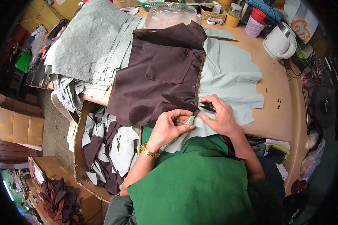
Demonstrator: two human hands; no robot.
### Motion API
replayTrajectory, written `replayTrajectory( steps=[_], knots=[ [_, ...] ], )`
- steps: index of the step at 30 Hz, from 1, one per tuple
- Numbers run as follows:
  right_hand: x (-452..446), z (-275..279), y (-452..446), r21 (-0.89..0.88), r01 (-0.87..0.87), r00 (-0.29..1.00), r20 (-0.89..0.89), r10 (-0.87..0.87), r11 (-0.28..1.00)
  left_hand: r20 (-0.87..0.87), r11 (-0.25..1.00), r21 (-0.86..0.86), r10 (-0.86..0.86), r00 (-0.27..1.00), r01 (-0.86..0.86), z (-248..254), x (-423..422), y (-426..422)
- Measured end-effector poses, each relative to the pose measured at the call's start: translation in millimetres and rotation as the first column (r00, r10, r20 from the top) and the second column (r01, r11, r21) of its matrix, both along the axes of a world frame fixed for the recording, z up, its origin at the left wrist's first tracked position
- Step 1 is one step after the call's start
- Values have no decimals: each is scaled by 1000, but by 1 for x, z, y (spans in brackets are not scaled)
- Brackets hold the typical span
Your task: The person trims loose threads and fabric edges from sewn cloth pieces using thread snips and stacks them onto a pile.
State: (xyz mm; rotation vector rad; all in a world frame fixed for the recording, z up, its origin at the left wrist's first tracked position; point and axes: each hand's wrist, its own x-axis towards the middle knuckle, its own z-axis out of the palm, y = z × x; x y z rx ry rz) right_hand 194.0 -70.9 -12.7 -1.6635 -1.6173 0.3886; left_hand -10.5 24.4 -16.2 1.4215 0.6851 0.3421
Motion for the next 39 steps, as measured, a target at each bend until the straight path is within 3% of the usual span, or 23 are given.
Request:
replayTrajectory(
  steps=[4,6,10,22,32,39],
  knots=[
    [-15,-3,-10,50,-12,1000,28,11,999,-15,997,73,-3,1000,4,5,1,-6],
    [-17,-5,-14,48,-14,997,77,10,999,-44,970,240,32,999,-20,5,2,-9],
    [-22,3,-17,80,-11,970,242,-9,997,-73,965,259,72,995,-50,10,2,-14],
    [-34,-2,-21,218,57,920,368,-136,974,-87,928,364,124,988,-84,14,0,-19],
    [-37,-5,-19,239,55,924,356,-140,970,-81,924,370,134,988,-95,14,1,-21],
    [-40,-12,-14,347,88,898,379,-225,934,-77,899,427,142,987,-96,16,1,-22]
  ],
)
